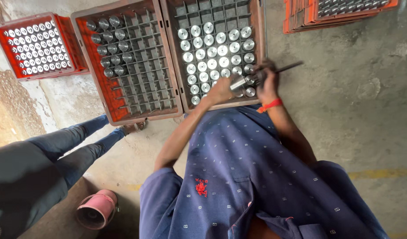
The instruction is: The person sits on the floor and uses a metal tool to pick up small cylindrical metal caps from a red tray and place them into a grid tray. The person continues transferring caps one by one until the grid tray is filled.
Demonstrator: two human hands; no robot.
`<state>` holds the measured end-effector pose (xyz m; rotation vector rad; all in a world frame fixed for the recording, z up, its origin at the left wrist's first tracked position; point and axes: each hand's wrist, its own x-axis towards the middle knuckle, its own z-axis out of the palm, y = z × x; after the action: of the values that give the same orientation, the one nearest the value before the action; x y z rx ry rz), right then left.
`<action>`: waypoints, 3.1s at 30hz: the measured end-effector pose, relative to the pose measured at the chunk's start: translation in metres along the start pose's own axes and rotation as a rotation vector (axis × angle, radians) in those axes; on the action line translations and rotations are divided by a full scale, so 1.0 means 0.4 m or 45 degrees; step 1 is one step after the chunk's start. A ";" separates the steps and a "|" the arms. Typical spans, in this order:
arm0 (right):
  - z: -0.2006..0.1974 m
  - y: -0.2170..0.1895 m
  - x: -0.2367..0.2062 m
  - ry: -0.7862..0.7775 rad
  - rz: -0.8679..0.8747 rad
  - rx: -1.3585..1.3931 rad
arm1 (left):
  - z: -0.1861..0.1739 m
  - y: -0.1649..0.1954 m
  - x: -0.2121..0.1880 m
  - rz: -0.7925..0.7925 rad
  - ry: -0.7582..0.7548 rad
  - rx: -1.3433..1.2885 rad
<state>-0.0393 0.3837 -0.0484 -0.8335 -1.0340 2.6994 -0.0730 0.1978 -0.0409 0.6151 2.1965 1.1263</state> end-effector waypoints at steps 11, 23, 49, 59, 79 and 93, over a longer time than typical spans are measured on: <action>-0.042 -0.038 -0.009 0.012 -0.019 0.074 | -0.220 -0.051 0.210 0.303 0.769 0.901; -0.106 -0.074 -0.081 0.086 0.487 0.599 | -0.438 -0.274 -0.310 -0.434 1.333 0.670; 0.171 0.198 -0.032 -0.364 0.285 -0.408 | -0.129 -0.149 -0.239 0.141 1.032 -0.181; 0.141 0.166 -0.059 -0.419 -0.018 -0.563 | -0.031 -0.022 -0.142 -0.320 0.358 0.037; -0.001 -0.005 -0.049 -0.166 0.142 -0.202 | 0.082 0.047 0.008 -0.389 -0.303 -0.180; -0.050 -0.082 -0.045 0.078 0.003 0.075 | -0.200 0.006 0.220 0.374 0.730 0.591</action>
<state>-0.0157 0.4147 -0.0312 -0.9011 -0.9364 2.6737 -0.1907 0.2096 -0.0268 0.9207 2.9831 1.0218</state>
